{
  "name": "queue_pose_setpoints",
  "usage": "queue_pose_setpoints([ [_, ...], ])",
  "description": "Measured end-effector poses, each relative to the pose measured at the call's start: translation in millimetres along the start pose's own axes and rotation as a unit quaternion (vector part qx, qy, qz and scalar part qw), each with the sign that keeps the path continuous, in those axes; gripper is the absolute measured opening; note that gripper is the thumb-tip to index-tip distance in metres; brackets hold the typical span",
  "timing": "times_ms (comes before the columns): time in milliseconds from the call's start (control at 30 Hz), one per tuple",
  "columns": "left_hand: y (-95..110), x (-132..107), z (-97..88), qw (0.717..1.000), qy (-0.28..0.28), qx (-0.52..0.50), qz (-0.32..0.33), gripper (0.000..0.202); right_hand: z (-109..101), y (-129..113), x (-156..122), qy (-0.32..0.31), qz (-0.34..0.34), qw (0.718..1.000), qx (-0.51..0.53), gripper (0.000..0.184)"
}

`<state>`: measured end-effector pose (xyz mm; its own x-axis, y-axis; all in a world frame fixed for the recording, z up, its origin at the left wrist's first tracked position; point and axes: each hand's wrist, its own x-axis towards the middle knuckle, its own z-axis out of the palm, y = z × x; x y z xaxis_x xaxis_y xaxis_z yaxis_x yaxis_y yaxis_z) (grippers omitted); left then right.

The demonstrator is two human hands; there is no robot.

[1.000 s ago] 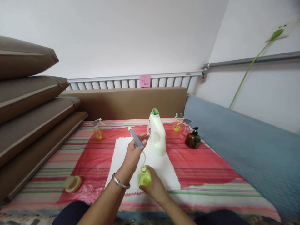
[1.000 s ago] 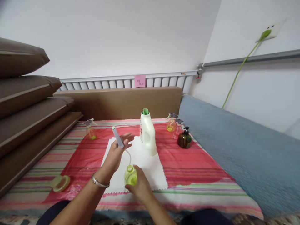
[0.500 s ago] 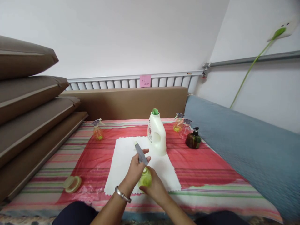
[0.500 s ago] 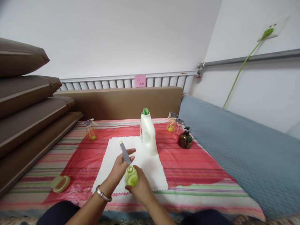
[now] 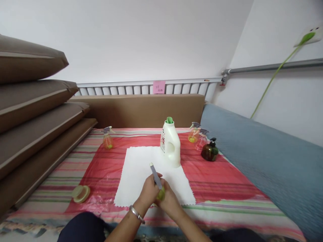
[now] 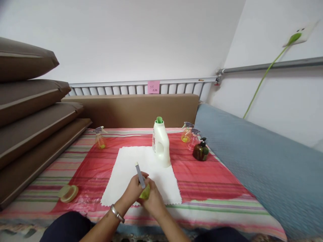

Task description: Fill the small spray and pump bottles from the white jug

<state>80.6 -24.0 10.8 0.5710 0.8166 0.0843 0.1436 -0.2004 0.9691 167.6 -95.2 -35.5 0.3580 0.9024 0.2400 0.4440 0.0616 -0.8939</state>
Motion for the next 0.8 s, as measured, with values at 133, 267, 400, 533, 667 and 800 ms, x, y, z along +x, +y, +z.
queue_pose_setpoints([
  [133, -3, 0, 3.2, 1.000, 0.012, 0.014, -0.002, 0.022, 1, -2, -1, -0.010, -0.012, 1.000, 0.012, 0.059],
  [267, -6, 3, 4.8, 1.000, 0.008, 0.009, -0.012, 0.022, -4, -4, 1, -0.024, -0.001, 1.000, 0.014, 0.061],
  [400, -3, 1, 5.3, 1.000, -0.001, 0.001, -0.004, 0.021, -31, -11, 5, -0.042, 0.016, 0.999, 0.009, 0.047],
  [533, 3, -4, 8.6, 1.000, -0.008, -0.010, 0.022, 0.020, -57, -30, 9, -0.021, 0.008, 0.999, 0.024, 0.034],
  [667, 5, -5, 12.8, 0.998, -0.014, -0.020, 0.059, 0.018, -55, -48, 14, -0.043, -0.058, 0.997, 0.015, 0.035],
  [800, -1, -6, 16.0, 0.997, 0.005, -0.024, 0.070, 0.020, -45, -53, 18, -0.043, -0.069, 0.996, -0.021, 0.034],
])
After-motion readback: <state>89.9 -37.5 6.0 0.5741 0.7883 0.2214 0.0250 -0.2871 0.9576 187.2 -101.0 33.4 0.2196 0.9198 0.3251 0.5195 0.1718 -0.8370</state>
